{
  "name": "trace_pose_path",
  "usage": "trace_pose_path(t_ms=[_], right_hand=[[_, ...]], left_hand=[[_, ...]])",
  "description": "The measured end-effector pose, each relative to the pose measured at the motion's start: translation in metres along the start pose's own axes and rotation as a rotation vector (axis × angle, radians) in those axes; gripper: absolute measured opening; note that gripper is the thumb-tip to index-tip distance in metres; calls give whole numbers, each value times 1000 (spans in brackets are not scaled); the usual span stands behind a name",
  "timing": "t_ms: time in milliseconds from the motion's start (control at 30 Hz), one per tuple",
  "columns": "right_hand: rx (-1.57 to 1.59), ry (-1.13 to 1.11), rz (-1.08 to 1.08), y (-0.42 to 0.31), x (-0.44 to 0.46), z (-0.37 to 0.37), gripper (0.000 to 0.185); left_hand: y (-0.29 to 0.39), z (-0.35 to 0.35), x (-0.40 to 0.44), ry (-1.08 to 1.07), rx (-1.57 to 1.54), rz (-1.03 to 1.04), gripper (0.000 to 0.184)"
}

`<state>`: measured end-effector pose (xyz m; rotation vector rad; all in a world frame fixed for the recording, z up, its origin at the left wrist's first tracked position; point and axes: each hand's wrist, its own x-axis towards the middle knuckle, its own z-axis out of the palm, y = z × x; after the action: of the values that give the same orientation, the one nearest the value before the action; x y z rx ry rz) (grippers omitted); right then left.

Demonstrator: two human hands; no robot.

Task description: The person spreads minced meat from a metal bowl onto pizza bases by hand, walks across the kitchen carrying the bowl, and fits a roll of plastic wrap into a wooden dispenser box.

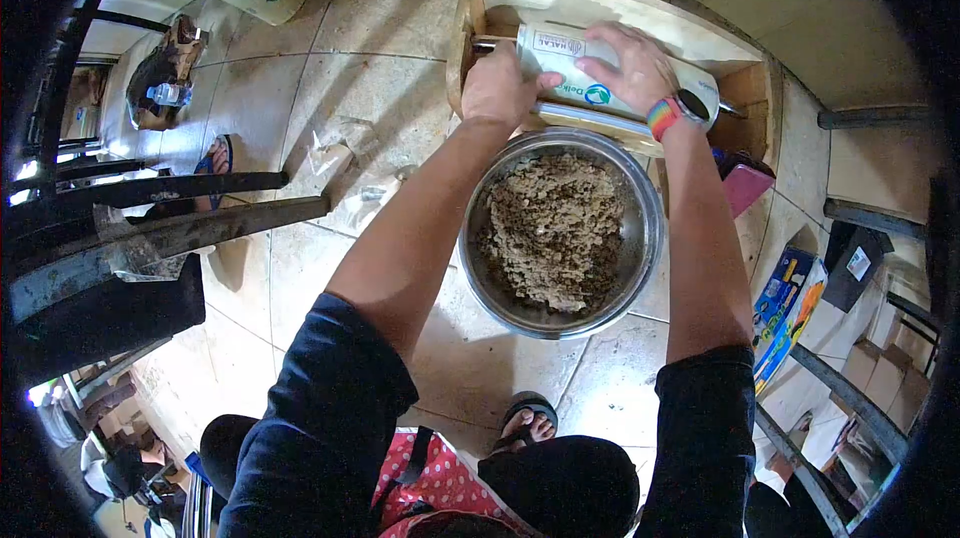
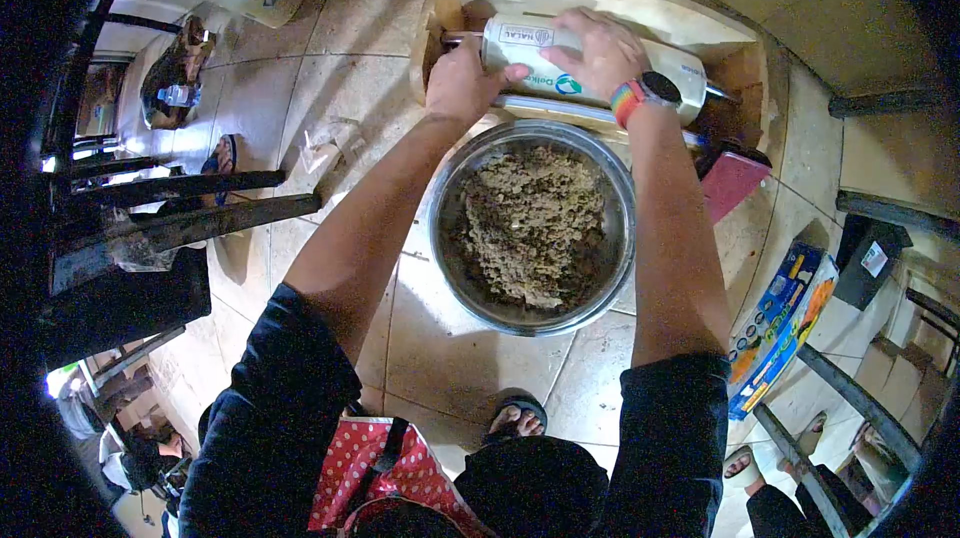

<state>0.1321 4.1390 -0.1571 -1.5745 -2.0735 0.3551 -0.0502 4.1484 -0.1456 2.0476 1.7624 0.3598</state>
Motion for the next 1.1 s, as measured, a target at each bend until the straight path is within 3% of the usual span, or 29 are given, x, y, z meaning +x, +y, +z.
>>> trace_pose_path(t_ms=[167, 333, 467, 533, 700, 800, 900, 1000, 1100], right_hand=[[-71, 94, -72, 4, 16, 6, 28], [62, -47, 59, 2, 31, 4, 33], [-225, 69, -36, -29, 21, 7, 49], [-193, 85, -75, -22, 26, 11, 43], [-197, 30, 114, -21, 41, 16, 27], [-107, -86, 96, -10, 43, 17, 31], [-13, -101, -79, -10, 24, 6, 38], [0, -32, -101, -11, 10, 8, 48], [58, -8, -100, 0, 12, 11, 37]], left_hand=[[3, -4, 2, -126, 21, -11, 53], [4, -6, 0, -131, -52, -132, 47], [2, -4, 1, -122, -43, -112, 36], [-2, -4, 3, -128, -44, -92, 33], [-1, -9, 1, -144, 0, -10, 30], [-2, -7, 0, -127, -19, 29, 31], [-1, -4, -2, -131, -48, -16, 32], [-3, 0, 1, -65, -48, 19, 33], [-4, 1, 3, -68, -9, 34, 32]])
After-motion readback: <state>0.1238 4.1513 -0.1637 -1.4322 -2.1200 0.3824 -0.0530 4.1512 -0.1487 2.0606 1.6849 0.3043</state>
